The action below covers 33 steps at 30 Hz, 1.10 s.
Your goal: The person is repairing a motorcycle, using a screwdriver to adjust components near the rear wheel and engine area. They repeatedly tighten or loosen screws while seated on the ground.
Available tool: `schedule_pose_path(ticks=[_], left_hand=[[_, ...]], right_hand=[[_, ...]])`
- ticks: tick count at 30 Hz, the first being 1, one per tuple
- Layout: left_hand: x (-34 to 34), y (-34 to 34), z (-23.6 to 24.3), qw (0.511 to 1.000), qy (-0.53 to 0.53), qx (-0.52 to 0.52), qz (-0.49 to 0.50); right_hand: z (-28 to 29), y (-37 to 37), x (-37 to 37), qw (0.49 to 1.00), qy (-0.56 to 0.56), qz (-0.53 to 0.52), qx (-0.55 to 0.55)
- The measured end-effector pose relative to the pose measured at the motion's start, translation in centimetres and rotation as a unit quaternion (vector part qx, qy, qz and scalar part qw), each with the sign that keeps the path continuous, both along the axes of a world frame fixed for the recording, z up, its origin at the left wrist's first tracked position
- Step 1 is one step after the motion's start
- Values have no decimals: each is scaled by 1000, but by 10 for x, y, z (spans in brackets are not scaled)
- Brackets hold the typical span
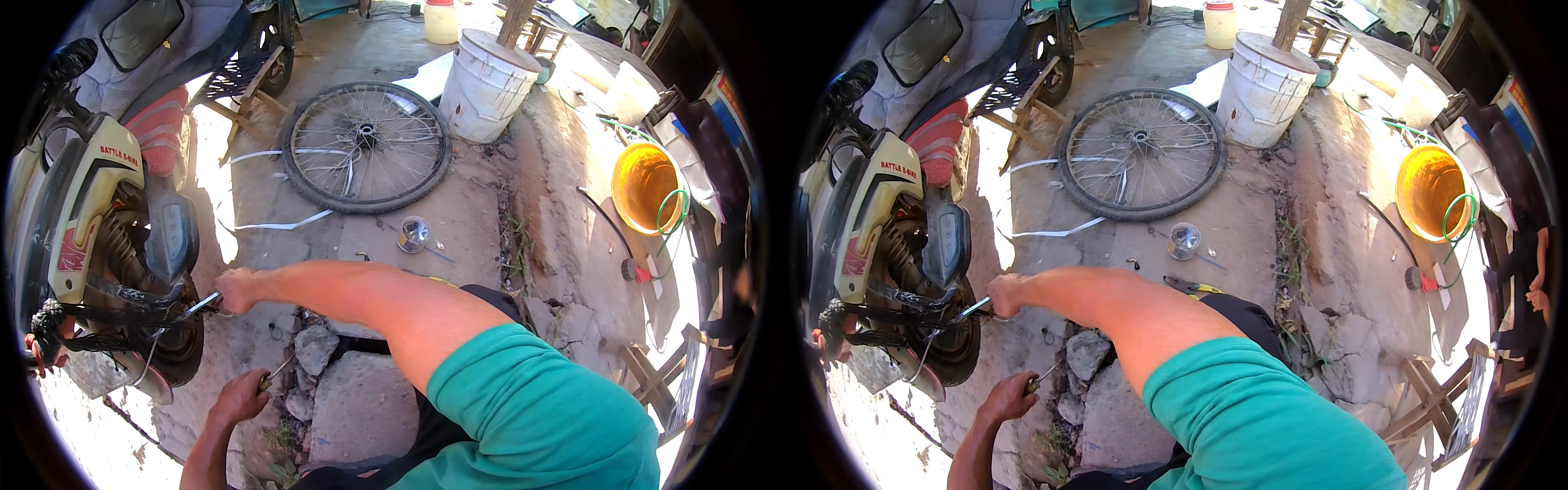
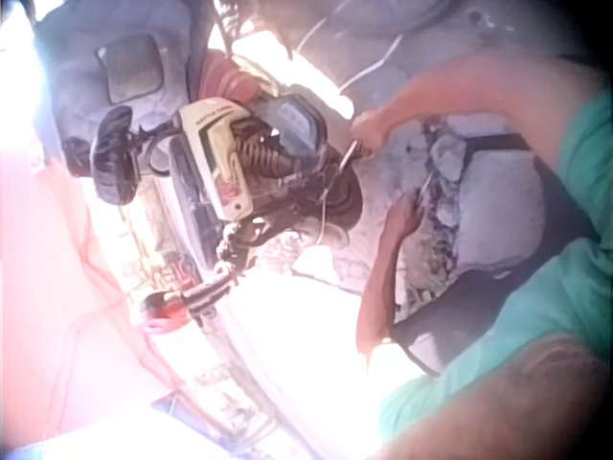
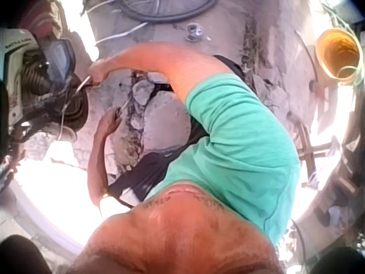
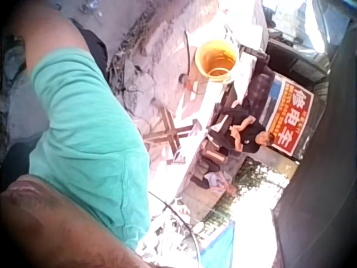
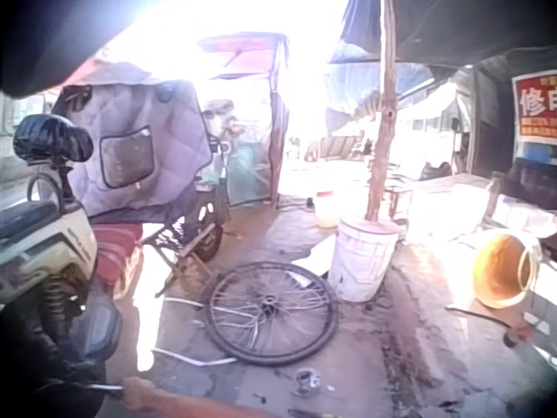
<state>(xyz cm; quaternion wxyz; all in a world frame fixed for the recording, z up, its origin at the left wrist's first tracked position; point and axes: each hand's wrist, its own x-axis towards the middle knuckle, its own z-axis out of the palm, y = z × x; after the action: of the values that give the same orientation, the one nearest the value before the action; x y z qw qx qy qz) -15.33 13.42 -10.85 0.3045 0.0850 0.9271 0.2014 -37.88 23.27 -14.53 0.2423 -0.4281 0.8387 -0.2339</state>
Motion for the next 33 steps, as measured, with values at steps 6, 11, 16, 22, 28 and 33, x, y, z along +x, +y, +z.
schedule_pose_path(ticks=[6, 11, 16, 22, 28, 33], left_hand=[[-6, 2, 7, 1000, -17, -13, 12], [-3, -3, 6, 1000, -14, -5, 23], [-2, -3, 4, 1000, -10, -4, 22], [-3, -7, -1, 999, -26, -16, 24], [-3, -12, -2, 999, -25, -32, 25], [-3, -13, -5, 999, -27, -31, 19]], right_hand=[[-9, -4, -1, 1000, -9, -20, -4], [-3, -6, 2, 1000, -21, -23, 5], [0, -5, 2, 1000, -23, -18, 3], [-2, -4, 1, 1000, -10, -28, -9], [0, -5, 0, 1000, -14, -18, 5], [-13, -8, -3, 1000, -1, -20, -7]])
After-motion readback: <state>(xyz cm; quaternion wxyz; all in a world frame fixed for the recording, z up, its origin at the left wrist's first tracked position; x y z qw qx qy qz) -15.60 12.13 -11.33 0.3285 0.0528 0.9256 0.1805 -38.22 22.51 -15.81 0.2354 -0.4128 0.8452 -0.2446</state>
